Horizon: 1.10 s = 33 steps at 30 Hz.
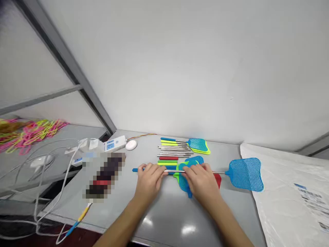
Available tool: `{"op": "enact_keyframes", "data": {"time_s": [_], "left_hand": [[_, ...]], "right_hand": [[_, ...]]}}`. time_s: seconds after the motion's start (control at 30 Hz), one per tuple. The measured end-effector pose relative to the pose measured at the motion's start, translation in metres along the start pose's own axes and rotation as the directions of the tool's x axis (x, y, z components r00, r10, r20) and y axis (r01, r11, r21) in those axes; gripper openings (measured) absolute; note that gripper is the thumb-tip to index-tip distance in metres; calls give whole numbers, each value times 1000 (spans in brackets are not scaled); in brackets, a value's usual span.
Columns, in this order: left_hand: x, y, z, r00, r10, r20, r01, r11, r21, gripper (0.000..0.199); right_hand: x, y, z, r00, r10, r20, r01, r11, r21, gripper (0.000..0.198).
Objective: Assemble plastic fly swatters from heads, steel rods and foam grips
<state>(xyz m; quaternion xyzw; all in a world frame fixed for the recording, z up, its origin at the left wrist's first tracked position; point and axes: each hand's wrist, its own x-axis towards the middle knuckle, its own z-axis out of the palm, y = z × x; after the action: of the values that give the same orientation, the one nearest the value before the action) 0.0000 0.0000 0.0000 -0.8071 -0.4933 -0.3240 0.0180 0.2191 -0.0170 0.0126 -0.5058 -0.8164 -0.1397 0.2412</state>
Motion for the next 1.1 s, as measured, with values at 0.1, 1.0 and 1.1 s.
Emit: {"op": "enact_keyframes", "data": {"time_s": [0.1,1.0,1.1], "left_hand": [[2,-6,-5,1000,-26,-13,26,1000,13,16],[-1,10,4,995,94,-43,-94,996,-5,13],[0,4,1,996,65,-54,-66,998,-11,12]], "right_hand": [[-3,17,-5,999,27,-32,-28,999,-16,24],[5,-15,6,994,-105,-30,106,994,12,20],[5,-10,1,996,-64,-59,66,997,30,21]]}}
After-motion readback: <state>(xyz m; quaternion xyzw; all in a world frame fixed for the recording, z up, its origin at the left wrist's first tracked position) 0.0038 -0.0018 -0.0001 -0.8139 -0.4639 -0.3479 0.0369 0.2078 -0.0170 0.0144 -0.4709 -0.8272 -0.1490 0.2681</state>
